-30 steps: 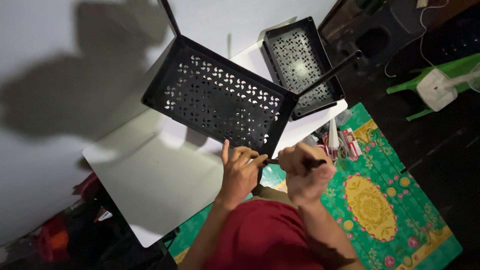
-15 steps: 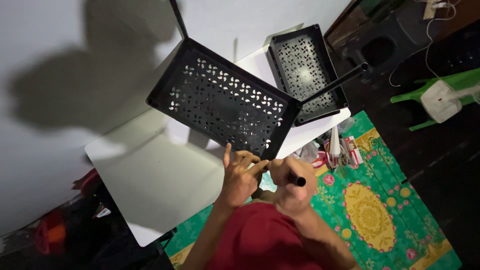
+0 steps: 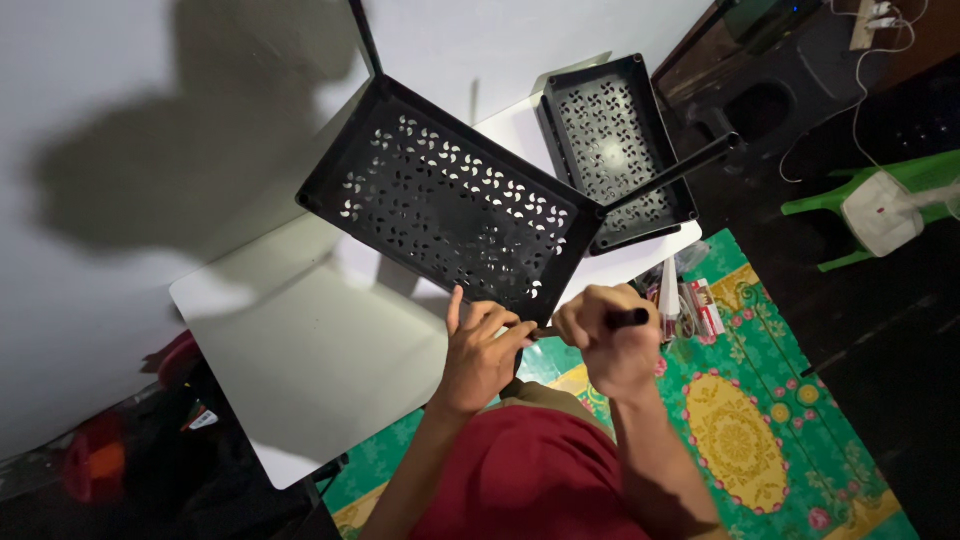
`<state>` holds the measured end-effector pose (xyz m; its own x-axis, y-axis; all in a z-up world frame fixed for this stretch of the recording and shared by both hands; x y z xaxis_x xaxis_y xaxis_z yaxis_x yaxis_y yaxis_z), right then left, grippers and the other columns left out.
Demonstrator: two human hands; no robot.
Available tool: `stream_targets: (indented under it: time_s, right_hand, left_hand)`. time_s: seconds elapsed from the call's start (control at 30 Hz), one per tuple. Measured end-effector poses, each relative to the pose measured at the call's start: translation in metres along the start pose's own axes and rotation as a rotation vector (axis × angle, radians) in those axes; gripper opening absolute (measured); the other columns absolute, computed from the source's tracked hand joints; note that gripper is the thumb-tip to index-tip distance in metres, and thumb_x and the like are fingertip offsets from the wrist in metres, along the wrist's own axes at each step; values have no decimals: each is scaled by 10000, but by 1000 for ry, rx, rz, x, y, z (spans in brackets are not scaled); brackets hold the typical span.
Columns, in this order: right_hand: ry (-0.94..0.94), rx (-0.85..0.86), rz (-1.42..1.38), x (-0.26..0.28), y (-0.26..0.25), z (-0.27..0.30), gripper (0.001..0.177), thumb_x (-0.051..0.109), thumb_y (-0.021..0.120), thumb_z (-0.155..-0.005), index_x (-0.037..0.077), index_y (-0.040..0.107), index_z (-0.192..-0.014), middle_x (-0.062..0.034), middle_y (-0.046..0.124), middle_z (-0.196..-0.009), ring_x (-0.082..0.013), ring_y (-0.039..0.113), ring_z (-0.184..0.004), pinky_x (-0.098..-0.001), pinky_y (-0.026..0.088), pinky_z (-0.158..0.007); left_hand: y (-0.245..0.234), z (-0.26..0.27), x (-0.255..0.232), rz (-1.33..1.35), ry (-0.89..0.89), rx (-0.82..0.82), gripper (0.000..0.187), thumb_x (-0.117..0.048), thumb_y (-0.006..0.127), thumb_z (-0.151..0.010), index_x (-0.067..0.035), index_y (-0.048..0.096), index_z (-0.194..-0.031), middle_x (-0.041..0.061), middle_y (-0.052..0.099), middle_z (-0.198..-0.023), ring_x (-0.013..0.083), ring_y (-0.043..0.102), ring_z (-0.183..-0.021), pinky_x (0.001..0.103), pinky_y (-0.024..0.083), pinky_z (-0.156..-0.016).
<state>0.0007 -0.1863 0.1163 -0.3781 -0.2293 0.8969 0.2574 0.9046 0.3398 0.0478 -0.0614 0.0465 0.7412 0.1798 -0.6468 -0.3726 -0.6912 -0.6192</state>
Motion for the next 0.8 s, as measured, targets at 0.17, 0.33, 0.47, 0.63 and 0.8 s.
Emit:
stream_targets:
  time_s: [0.17,0.33,0.47,0.63,0.8]
  right_hand:
    - [-93,-66,280,5,14,3,792,793,427,-961,70,308,-661,8,313,-543,-102,294,-477,-306,226,-467]
    - [-264,-355,243,6,14,18,709,667,514,-1009,52,321,-713,6,284,-579,-104,261,-486,-320,214,-470]
    - [-454,-465,270,19,16,34,632,613,533,-1016,79,322,-753,30,271,-585,-80,228,-496,-311,179,-490]
    - [-384,-323,587,24,28,35,601,596,429,-1074,81,363,-770,-2,389,-603,-114,347,-493,-294,244,-481]
    - [-383,-19,890,22,50,27,565,504,386,-1101,69,503,-759,-71,541,-674,-230,523,-540,-357,425,-526]
  left_hand:
    - [-1,0,1,2,4,3,210,-121,759,-851,-127,779,-1061,-29,676,-962,194,608,-1078,602,159,-1235]
    - [4,3,4,-46,-10,6,263,-82,754,-805,-159,799,-1052,-40,687,-970,192,603,-1092,614,173,-1236]
    - [1,2,3,-33,6,-48,213,-135,801,-820,-173,794,-1029,-42,673,-960,189,592,-1084,619,192,-1230]
    - [4,4,3,-46,12,-28,257,-95,796,-786,-169,796,-1032,-42,677,-963,190,592,-1084,618,184,-1233]
    - [7,3,6,-85,20,4,241,-152,726,-827,-163,798,-1057,-35,674,-975,194,591,-1104,614,172,-1243]
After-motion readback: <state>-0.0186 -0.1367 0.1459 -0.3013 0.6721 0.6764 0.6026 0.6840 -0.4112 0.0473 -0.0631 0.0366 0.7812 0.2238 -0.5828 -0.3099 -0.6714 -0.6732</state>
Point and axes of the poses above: each hand's wrist, its own z-axis away from the middle knuckle, its own y-axis out of the palm, x = y × z, the point moved 9 cm from there along -z, towards the middle knuckle
